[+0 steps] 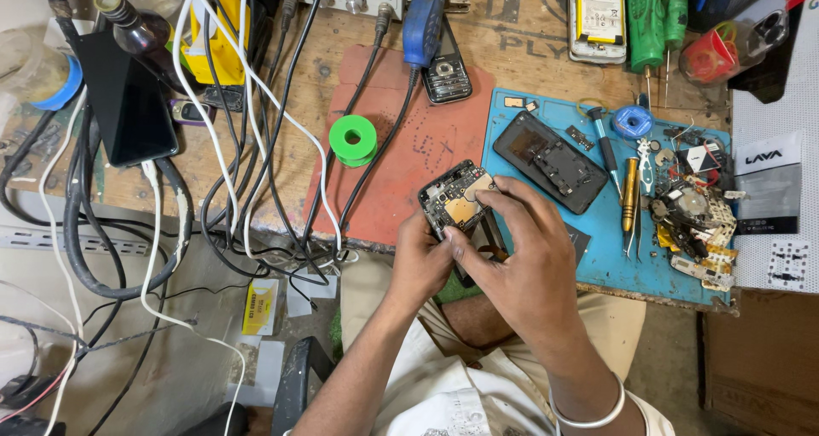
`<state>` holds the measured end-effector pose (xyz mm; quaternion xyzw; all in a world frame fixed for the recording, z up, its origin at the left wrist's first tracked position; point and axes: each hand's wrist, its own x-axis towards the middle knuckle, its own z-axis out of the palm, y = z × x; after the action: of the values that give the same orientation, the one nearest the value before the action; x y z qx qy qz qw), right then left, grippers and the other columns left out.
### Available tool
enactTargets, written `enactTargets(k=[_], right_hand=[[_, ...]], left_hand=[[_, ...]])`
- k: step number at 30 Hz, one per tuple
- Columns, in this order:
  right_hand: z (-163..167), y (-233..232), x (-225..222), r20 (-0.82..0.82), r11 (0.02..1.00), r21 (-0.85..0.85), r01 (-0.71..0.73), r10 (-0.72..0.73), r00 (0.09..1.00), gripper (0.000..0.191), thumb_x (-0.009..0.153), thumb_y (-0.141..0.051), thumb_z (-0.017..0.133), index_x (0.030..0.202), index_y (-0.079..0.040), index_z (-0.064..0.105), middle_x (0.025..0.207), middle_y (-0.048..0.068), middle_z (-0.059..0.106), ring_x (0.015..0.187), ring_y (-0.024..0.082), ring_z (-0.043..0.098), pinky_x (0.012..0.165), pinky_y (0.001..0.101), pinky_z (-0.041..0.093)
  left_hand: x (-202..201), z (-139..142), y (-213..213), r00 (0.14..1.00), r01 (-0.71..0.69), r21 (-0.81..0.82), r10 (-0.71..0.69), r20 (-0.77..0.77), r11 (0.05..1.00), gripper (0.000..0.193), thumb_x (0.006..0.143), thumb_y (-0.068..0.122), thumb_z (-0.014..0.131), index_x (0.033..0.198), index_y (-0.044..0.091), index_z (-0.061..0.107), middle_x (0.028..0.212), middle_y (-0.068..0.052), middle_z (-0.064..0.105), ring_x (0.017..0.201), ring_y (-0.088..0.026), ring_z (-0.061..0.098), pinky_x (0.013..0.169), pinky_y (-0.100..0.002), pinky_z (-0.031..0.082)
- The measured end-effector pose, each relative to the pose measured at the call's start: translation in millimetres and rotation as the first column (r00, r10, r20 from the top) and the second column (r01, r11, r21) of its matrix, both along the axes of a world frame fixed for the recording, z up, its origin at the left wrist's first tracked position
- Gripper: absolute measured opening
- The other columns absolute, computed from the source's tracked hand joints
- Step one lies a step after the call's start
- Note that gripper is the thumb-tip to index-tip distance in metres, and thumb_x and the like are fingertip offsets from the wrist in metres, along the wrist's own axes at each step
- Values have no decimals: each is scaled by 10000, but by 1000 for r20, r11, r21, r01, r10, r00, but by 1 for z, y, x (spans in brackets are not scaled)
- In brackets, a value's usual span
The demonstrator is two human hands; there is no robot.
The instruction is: The person picks up a smartphone from the workbench, removes its back cover and battery, then works on the exposed motherboard, prying and repositioning small internal components by hand while holding the board. They set parts and the housing on the repair mat as they continue handling the board and chassis.
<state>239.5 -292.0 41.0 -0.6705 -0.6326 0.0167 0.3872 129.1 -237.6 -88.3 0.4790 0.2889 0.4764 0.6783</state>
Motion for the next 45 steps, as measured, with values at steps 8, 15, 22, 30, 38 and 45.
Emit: enactTargets(k=[8,15,22,30,38,45], right_hand=[[1,-1,1,-2,1000,-2,-10,10,1000,479,756,-232,912,1154,-55,712,1284,146,651,1150,328,660,971,417,537],[2,-1,1,7,1000,7,-19,19,1000,481,758,-216,906,1164,-50,707,1294,149,650,1166,336,658,988,421,534],[2,0,-4,-8,1000,-11,-3,3,1000,480,750,-241,913,1151,-66,714,1263,146,670,1138,333,670,963,422,540],[2,1,-2,-8,1000,-10,-13,13,1000,480,754,-245,912,1154,-58,723,1262,143,681,1124,327,674,961,418,541],[0,1,-3,-15,1000,8,-12,12,1000,495,763,-232,912,1174,-42,712,1286,150,659,1149,326,666,982,421,539],[-2,1,-5,-32,1000,17,-11,11,999,494,778,-217,902,1186,-38,691,1301,151,646,1176,329,662,1007,419,540]], left_hand=[[0,2,1,1000,15,-5,-15,22,1000,300,975,-31,616,1275,-29,612,1125,-26,702,984,-85,636,855,-260,552],[-1,5,0,1000,9,8,-8,-25,1000,286,979,-20,608,1264,-22,621,1098,-29,705,961,-88,636,836,-268,557],[-2,9,0,999,-6,62,9,-52,998,298,972,4,628,1268,-21,612,1111,-29,700,986,-88,631,858,-270,558],[-3,9,-1,998,-7,75,11,-60,997,318,976,11,613,1292,-23,607,1150,-52,706,1026,-105,643,895,-281,563],[-2,8,-1,998,-9,74,13,-55,997,327,979,-10,590,1305,-33,604,1168,-65,703,1044,-110,643,921,-286,563],[-1,8,-1,1000,3,37,-3,0,999,294,1010,17,610,1300,-35,603,1160,-60,698,1032,-113,645,914,-288,567]])
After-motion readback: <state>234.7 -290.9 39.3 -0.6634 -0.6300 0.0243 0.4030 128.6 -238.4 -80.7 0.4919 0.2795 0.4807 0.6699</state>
